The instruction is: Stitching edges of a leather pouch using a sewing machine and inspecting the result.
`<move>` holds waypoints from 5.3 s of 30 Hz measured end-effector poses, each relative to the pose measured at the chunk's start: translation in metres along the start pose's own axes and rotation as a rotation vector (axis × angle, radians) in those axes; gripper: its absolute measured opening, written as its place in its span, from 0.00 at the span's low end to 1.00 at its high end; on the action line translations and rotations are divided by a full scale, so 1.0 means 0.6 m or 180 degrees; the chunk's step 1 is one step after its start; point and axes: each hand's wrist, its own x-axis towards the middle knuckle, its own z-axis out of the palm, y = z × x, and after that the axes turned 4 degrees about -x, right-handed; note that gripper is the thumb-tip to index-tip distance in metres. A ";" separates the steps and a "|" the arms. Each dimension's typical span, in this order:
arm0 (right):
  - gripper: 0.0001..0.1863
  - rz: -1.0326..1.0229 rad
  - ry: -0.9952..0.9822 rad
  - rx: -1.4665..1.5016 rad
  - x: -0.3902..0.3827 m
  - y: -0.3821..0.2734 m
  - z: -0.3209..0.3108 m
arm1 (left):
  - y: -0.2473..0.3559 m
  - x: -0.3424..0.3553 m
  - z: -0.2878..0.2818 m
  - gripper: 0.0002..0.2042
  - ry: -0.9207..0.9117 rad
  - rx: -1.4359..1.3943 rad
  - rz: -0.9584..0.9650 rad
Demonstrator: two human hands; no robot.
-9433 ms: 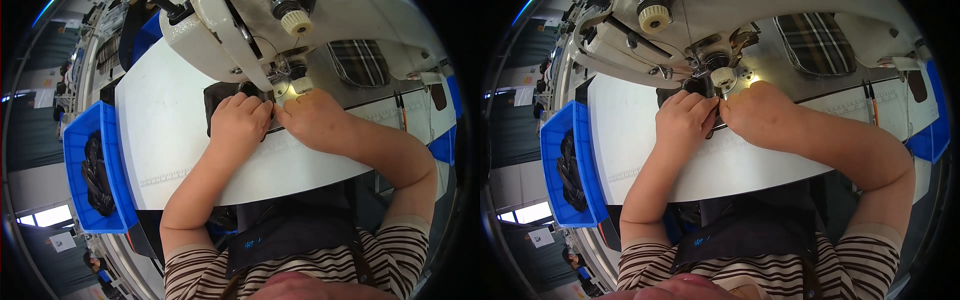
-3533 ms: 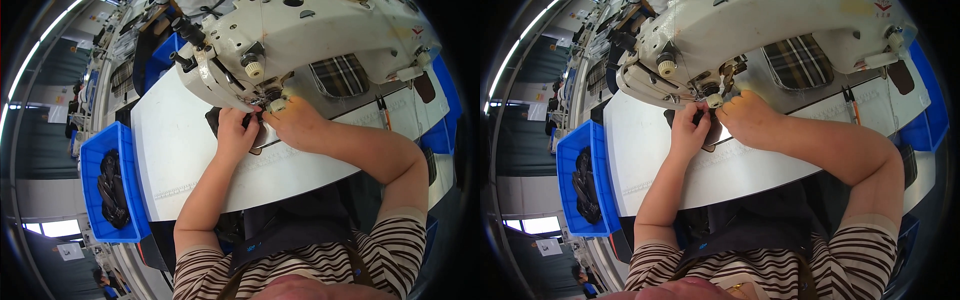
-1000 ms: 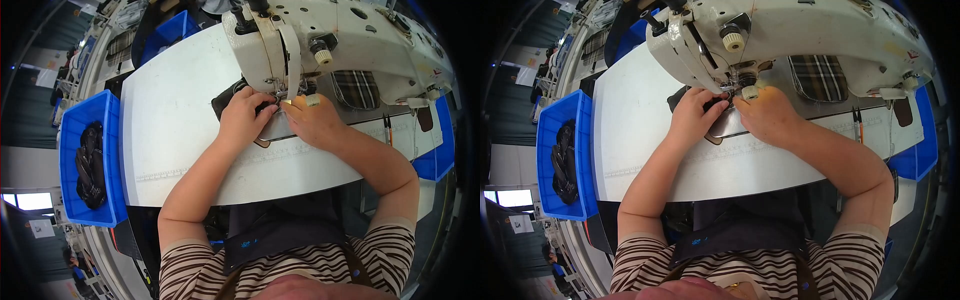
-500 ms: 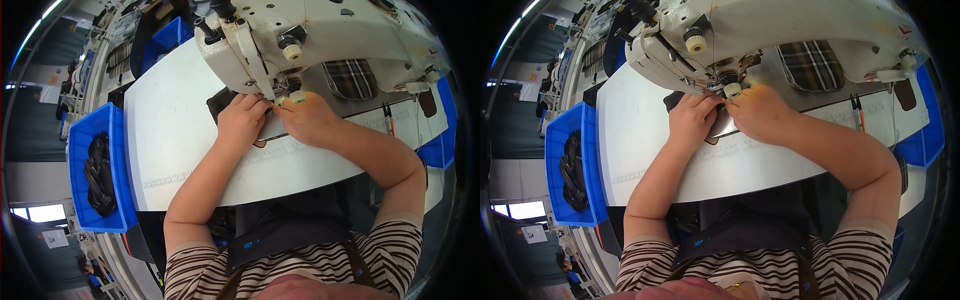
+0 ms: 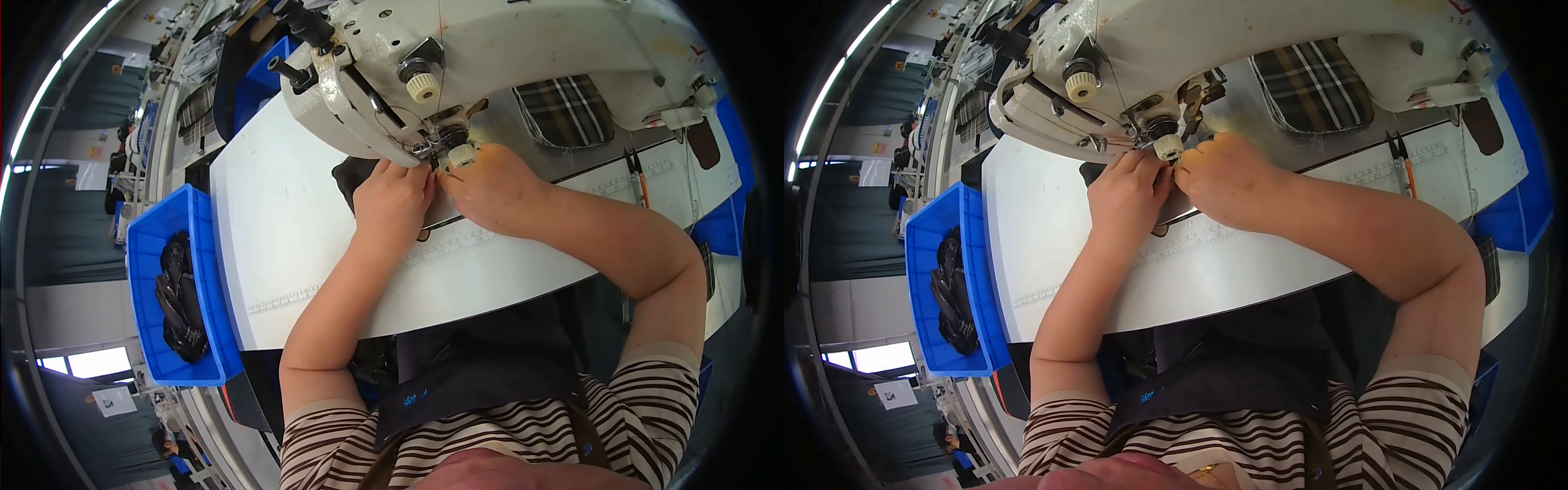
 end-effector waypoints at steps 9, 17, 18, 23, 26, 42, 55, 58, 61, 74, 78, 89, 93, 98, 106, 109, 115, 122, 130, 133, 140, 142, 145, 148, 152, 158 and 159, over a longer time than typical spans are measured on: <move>0.08 0.0034 -0.0392 -0.0173 -0.003 -0.004 -0.007 | -0.024 -0.005 0.019 0.05 0.0148 -0.0837 -0.0361; 0.09 -0.0144 -0.0361 -0.0142 -0.001 -0.007 -0.014 | -0.026 -0.001 0.014 0.05 0.0017 -0.1058 -0.0224; 0.09 -0.0092 -0.0388 -0.0073 0.000 -0.009 -0.016 | -0.027 -0.002 0.012 0.05 0.0019 -0.1057 -0.0238; 0.09 -0.0022 -0.0542 -0.0016 0.001 -0.012 -0.024 | -0.036 -0.008 -0.010 0.09 0.0021 -0.0681 0.0498; 0.09 -0.0019 -0.0504 0.0010 0.001 -0.008 -0.025 | -0.038 -0.005 -0.024 0.12 -0.0065 -0.0556 0.0746; 0.07 0.0092 -0.0192 -0.0253 0.010 0.000 -0.025 | -0.036 -0.018 -0.031 0.16 -0.0492 -0.0708 0.0723; 0.16 0.0192 -0.0465 -0.0383 0.003 0.001 -0.019 | -0.008 -0.031 -0.029 0.21 -0.0561 -0.0652 0.0273; 0.15 0.0221 -0.0619 -0.0598 0.002 -0.001 -0.020 | -0.004 -0.031 -0.032 0.21 -0.0592 -0.0654 0.0213; 0.15 0.0220 -0.0551 -0.0676 0.000 -0.002 -0.017 | -0.001 -0.029 -0.034 0.22 -0.0617 -0.0662 0.0154; 0.13 0.0170 -0.0551 -0.0671 0.005 -0.005 -0.028 | 0.000 -0.028 -0.017 0.21 -0.0428 -0.0909 -0.0194; 0.19 0.0202 -0.0664 -0.0525 0.002 -0.008 -0.031 | 0.011 -0.028 -0.016 0.20 -0.0419 -0.0773 -0.0187; 0.23 0.0309 -0.1161 -0.0611 0.004 -0.010 -0.036 | 0.021 -0.027 -0.001 0.22 -0.0346 -0.0079 0.0094; 0.10 0.0175 -0.0532 -0.0203 0.007 -0.009 -0.040 | 0.016 -0.027 -0.008 0.20 -0.0258 -0.0406 -0.0018; 0.08 0.0216 -0.0615 -0.0443 0.008 -0.008 -0.037 | -0.010 -0.029 -0.016 0.14 -0.0192 -0.1119 -0.0227; 0.14 0.0179 0.0882 0.0272 0.020 0.080 -0.066 | -0.004 -0.032 -0.013 0.13 -0.0217 -0.0812 -0.0130; 0.19 0.0870 0.0754 0.0879 0.008 0.104 -0.050 | -0.008 -0.036 -0.011 0.13 -0.0177 -0.0769 -0.0053; 0.23 0.1045 0.0825 0.0957 0.005 0.102 -0.040 | -0.008 -0.035 -0.013 0.12 -0.0133 -0.0667 0.0061; 0.21 0.1085 0.0799 0.0942 0.006 0.099 -0.046 | 0.003 -0.038 -0.018 0.10 -0.0085 -0.0655 0.0053; 0.15 0.0214 0.0795 0.0559 0.015 0.086 -0.045 | 0.005 -0.040 -0.025 0.12 -0.0218 -0.0657 0.0015; 0.12 0.0212 0.0766 0.0357 0.005 0.078 -0.029 | -0.001 -0.036 -0.048 0.18 -0.0530 -0.0938 0.0028; 0.11 0.0044 0.0085 0.0059 0.019 0.049 -0.038 | -0.037 -0.039 -0.130 0.36 -0.1760 -0.1602 0.0111; 0.09 -0.0376 0.0118 -0.0272 0.014 0.037 -0.032 | -0.037 -0.040 -0.120 0.27 -0.1616 -0.1609 0.0163; 0.13 -0.0538 0.0064 -0.0072 0.014 0.016 -0.026 | -0.032 -0.040 -0.115 0.19 -0.1511 -0.1415 0.0351; 0.14 -0.0671 0.0087 -0.0052 0.016 0.008 -0.027 | -0.029 -0.034 -0.116 0.13 -0.1302 -0.1260 0.0228; 0.11 -0.0929 0.0109 -0.0520 0.015 -0.010 -0.019 | -0.039 -0.030 -0.122 0.09 -0.1174 -0.2189 0.0071; 0.09 -0.1242 0.0157 -0.0434 0.021 -0.011 -0.019 | -0.107 -0.001 -0.073 0.08 0.0016 -0.2239 -0.1462; 0.09 -0.1246 0.0178 -0.0426 0.019 -0.012 -0.021 | -0.111 -0.001 -0.068 0.08 0.0031 -0.2184 -0.1637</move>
